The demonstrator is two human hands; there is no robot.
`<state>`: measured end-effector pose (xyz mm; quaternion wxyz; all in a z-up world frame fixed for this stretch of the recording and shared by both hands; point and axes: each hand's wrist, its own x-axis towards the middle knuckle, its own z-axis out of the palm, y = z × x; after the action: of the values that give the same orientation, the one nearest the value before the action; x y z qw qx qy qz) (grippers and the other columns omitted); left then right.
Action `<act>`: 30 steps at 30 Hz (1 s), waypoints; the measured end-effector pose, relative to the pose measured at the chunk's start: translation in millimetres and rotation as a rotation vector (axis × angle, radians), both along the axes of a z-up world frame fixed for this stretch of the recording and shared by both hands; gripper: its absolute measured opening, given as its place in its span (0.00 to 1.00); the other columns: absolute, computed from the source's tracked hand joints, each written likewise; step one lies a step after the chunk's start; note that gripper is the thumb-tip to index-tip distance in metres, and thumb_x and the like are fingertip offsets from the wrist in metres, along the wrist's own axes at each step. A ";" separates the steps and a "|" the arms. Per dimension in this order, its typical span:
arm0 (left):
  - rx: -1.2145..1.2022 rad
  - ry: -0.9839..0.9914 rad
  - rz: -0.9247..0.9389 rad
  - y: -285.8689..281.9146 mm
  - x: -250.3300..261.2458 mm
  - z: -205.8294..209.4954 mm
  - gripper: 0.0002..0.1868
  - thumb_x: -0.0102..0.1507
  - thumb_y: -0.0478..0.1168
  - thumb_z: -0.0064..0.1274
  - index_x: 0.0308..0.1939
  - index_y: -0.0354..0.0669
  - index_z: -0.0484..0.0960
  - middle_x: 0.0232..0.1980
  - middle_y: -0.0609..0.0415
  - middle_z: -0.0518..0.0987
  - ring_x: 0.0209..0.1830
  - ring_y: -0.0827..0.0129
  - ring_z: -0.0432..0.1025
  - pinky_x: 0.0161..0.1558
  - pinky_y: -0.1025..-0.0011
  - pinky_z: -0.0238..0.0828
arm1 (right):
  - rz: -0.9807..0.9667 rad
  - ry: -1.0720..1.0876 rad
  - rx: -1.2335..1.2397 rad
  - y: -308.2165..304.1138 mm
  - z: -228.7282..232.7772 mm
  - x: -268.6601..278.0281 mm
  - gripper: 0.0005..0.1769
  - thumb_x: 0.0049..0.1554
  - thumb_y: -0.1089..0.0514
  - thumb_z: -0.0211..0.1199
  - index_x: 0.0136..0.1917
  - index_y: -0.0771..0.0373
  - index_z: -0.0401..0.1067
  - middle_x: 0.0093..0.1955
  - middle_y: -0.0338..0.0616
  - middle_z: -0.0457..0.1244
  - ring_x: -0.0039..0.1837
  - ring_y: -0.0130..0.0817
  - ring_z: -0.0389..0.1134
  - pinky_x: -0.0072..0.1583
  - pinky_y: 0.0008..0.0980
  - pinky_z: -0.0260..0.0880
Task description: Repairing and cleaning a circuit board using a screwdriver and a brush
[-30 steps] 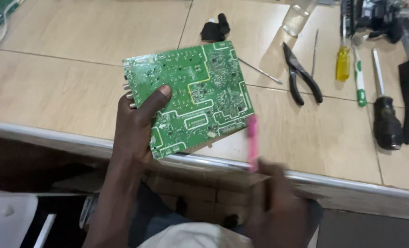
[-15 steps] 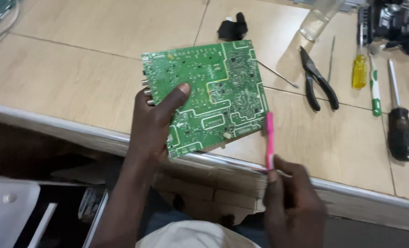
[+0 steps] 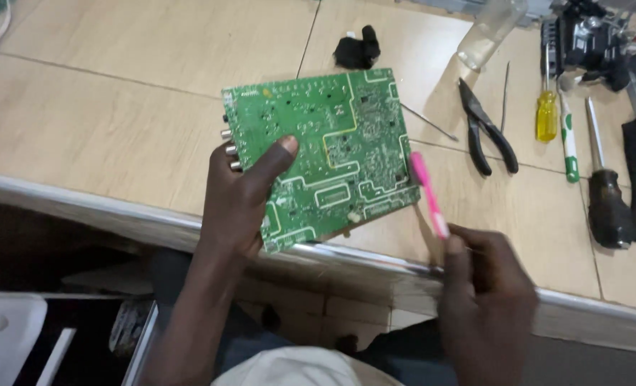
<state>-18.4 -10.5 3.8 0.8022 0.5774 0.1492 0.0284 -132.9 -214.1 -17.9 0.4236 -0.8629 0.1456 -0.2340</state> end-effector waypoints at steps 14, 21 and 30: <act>-0.060 -0.102 -0.057 3.9 7.2 -16.3 0.16 0.55 0.43 0.62 0.44 0.39 0.86 0.38 0.53 0.86 0.38 0.66 0.80 0.38 0.59 0.81 | 0.164 0.217 -0.068 24.0 17.4 12.3 0.11 0.57 0.58 0.61 0.50 0.47 0.81 0.26 0.36 0.66 0.28 0.25 0.62 0.34 0.28 0.61; 0.038 0.157 -0.023 7.0 2.3 7.4 0.25 0.51 0.48 0.62 0.51 0.44 0.82 0.46 0.53 0.86 0.45 0.66 0.81 0.45 0.64 0.78 | 0.079 0.064 -0.183 8.7 9.5 38.5 0.05 0.66 0.58 0.58 0.52 0.61 0.70 0.29 0.41 0.63 0.31 0.27 0.61 0.37 0.31 0.60; 0.053 0.224 -0.067 6.8 -0.3 15.2 0.38 0.46 0.52 0.60 0.59 0.46 0.75 0.58 0.53 0.85 0.59 0.65 0.80 0.59 0.65 0.78 | 0.170 0.103 -0.041 12.7 12.0 37.7 0.10 0.65 0.61 0.58 0.58 0.62 0.75 0.34 0.47 0.69 0.33 0.31 0.71 0.37 0.30 0.72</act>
<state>-18.6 -3.6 19.0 0.7655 0.6025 0.2177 -0.0595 -95.2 -201.4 -5.9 0.4160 -0.8916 0.0888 -0.1555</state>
